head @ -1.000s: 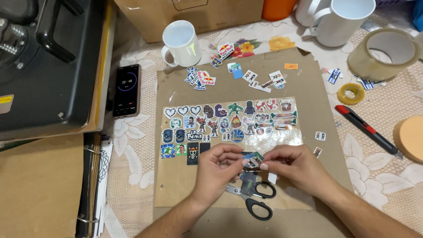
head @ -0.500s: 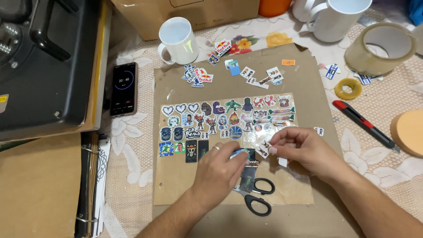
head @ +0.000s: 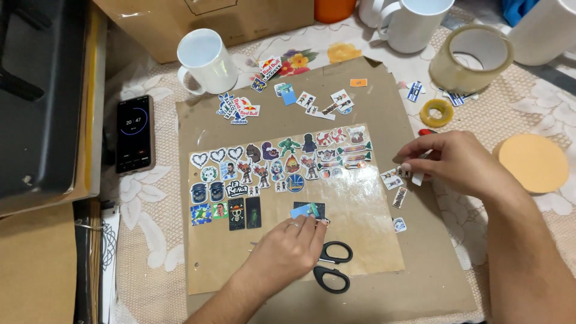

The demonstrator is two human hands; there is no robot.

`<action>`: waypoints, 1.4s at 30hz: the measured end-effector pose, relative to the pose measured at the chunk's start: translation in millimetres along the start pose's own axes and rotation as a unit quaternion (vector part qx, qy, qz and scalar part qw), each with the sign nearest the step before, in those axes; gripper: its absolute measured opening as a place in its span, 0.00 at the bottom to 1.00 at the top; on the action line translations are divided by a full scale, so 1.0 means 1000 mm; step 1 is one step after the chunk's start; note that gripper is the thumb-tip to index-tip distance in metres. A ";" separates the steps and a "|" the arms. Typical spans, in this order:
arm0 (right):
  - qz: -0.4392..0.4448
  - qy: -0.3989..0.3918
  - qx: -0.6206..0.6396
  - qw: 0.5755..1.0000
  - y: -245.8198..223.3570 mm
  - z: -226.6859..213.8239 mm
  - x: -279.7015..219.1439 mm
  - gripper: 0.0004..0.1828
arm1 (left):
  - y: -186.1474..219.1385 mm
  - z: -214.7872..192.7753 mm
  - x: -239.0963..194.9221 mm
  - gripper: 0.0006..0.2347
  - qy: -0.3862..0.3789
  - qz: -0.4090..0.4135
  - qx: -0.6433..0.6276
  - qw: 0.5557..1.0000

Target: Cutting, peeling, and arranging small stickers on a transfer sheet for heat pressing.

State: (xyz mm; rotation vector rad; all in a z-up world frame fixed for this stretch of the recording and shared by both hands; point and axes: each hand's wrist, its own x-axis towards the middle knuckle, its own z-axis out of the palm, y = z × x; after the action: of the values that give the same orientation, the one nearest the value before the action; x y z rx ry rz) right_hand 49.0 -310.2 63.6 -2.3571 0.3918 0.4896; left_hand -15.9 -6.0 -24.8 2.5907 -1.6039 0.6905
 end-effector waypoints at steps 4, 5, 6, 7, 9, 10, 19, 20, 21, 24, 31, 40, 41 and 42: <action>-0.029 -0.018 0.005 0.999 0.013 0.001 0.006 0.14 | -0.005 -0.005 0.007 0.07 0.030 -0.017 -0.008 0.999; -0.056 -0.018 0.005 0.998 0.015 0.000 0.007 0.15 | -0.006 -0.006 0.007 0.07 0.043 -0.043 -0.042 0.997; -0.083 -0.018 0.005 0.996 0.018 0.000 0.008 0.16 | -0.007 -0.007 0.007 0.07 0.057 -0.069 -0.076 0.993; -0.083 -0.018 0.005 0.996 0.021 0.001 0.006 0.16 | -0.008 -0.013 0.009 0.07 0.057 -0.069 -0.076 0.993; -0.205 0.062 0.081 0.973 0.026 0.003 0.003 0.18 | -0.009 -0.023 0.012 0.05 0.111 -0.144 -0.163 0.970; -0.206 0.062 0.080 0.973 0.027 0.005 0.001 0.18 | -0.009 -0.020 0.010 0.05 0.112 -0.145 -0.162 0.970; -0.385 0.228 -0.002 0.894 0.024 0.005 -0.020 0.13 | 0.000 -0.018 0.011 0.06 0.173 -0.336 -0.388 0.840; -0.397 0.277 0.057 0.873 0.027 0.009 -0.020 0.05 | 0.003 -0.017 0.011 0.07 0.166 -0.386 -0.463 0.780; -0.406 0.325 0.116 0.846 0.030 0.014 -0.020 0.05 | 0.007 -0.016 0.010 0.08 0.156 -0.431 -0.532 0.711; -0.524 0.119 0.100 0.837 0.006 0.038 -0.026 0.12 | 0.012 -0.014 0.012 0.08 0.124 -0.474 -0.572 0.658; -0.573 -0.060 0.095 0.812 -0.010 0.083 -0.043 0.06 | 0.015 -0.014 0.012 0.06 0.130 -0.404 -0.556 0.714; -0.004 -0.034 -0.233 0.972 -0.001 0.011 -0.015 0.12 | 0.009 -0.013 0.009 0.03 0.174 -0.304 -0.460 0.816; 0.008 0.007 -0.242 0.970 -0.002 0.013 -0.013 0.14 | 0.009 -0.012 0.009 0.03 0.180 -0.290 -0.446 0.827; 0.018 0.048 -0.250 0.967 -0.004 0.014 -0.011 0.16 | 0.008 -0.011 0.009 0.03 0.187 -0.276 -0.433 0.838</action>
State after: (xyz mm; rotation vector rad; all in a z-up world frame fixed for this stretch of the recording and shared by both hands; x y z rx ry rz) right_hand 37.2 -296.1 61.0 -2.8749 0.3906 0.5420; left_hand -23.7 -15.0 -13.0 1.8944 -0.7080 0.2771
